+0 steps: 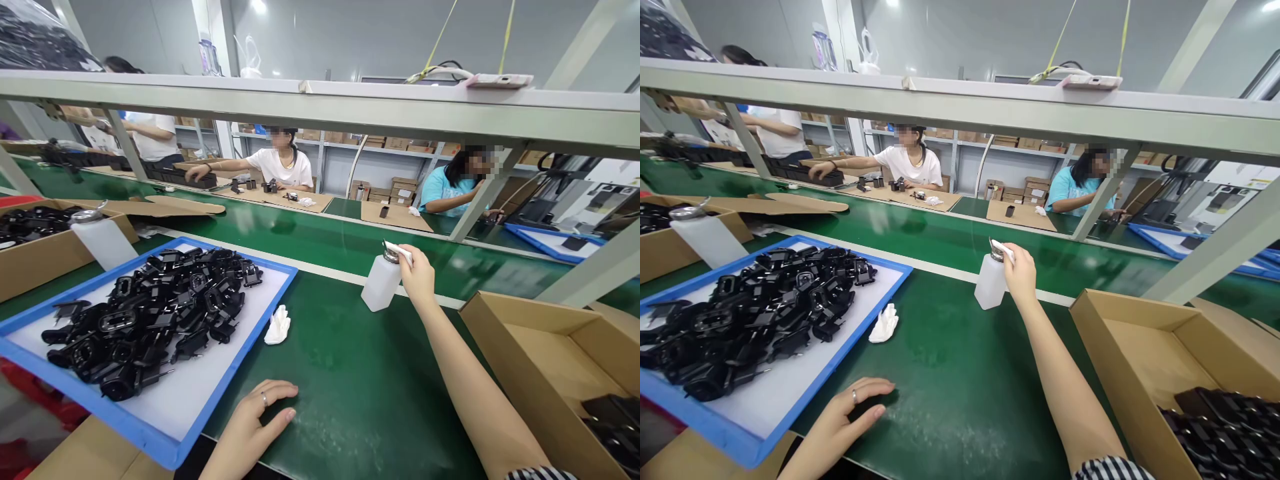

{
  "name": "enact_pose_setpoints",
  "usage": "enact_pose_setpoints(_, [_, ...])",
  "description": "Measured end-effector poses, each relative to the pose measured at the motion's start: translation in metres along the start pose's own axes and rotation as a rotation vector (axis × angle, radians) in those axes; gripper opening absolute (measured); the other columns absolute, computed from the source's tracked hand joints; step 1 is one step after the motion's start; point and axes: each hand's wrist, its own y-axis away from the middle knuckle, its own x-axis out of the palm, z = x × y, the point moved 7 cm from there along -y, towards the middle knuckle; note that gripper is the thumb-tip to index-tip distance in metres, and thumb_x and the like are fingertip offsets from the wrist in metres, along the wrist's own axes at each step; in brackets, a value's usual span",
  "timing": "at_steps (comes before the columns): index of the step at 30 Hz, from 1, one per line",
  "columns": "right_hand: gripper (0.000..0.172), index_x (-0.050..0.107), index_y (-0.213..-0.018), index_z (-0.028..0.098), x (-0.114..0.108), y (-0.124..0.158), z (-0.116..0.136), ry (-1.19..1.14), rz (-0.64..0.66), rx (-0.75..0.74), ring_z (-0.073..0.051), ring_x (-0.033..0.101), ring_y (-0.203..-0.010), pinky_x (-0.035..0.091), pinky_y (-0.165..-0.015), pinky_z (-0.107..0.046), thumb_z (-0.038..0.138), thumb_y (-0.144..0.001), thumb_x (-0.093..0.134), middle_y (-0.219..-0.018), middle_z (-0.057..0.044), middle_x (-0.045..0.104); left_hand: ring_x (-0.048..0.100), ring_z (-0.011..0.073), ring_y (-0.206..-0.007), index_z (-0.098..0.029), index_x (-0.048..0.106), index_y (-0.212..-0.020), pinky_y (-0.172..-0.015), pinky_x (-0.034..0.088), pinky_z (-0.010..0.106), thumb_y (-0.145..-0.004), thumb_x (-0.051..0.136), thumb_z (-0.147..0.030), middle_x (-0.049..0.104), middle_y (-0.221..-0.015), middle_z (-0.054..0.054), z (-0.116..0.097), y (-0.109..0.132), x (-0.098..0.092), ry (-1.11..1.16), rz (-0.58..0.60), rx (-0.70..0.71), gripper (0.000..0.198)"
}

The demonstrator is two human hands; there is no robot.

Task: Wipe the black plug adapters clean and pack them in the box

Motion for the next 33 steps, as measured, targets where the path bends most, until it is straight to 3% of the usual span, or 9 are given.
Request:
enact_pose_setpoints(19, [0.025,0.053,-0.086,0.020,-0.0004,0.0023,0.0059,0.064,0.021,-0.056,-0.022,0.049,-0.082,0.038,-0.072,-0.038,0.026,-0.075,0.032,-0.086,-0.006,0.056,0.051,0.0175,-0.093,-0.023,0.057,-0.091,-0.083,0.041,0.031,-0.074,0.042,-0.036,0.057,-0.098,0.005,-0.0016,-0.0025,0.0006,-0.022,-0.001,0.001,0.026])
enact_pose_setpoints(26, [0.025,0.053,-0.087,0.021,-0.0001,0.0030,0.0049,0.063,0.019,-0.035,-0.022,0.048,-0.083,0.037,-0.073,-0.037,0.027,-0.075,0.032,-0.088,-0.006,0.056,0.054,0.0162,-0.087,-0.024,0.059,-0.086,-0.078,0.044,0.027,-0.071,0.046,-0.034,0.060,-0.093,0.003,-0.0057,-0.0008,-0.0051,-0.033,-0.068,0.028,0.022])
enact_pose_setpoints(33, [0.025,0.052,-0.086,0.020,-0.0007,0.0032,0.0047,0.039,0.012,-0.034,-0.022,0.048,-0.082,0.036,-0.073,-0.037,0.027,-0.075,0.032,-0.087,-0.006,0.056,0.052,0.0167,-0.091,-0.022,0.057,-0.091,-0.082,0.042,0.029,-0.074,0.042,-0.036,0.058,-0.097,0.005,-0.0026,-0.0024,0.0000,-0.062,-0.014,0.021,0.027])
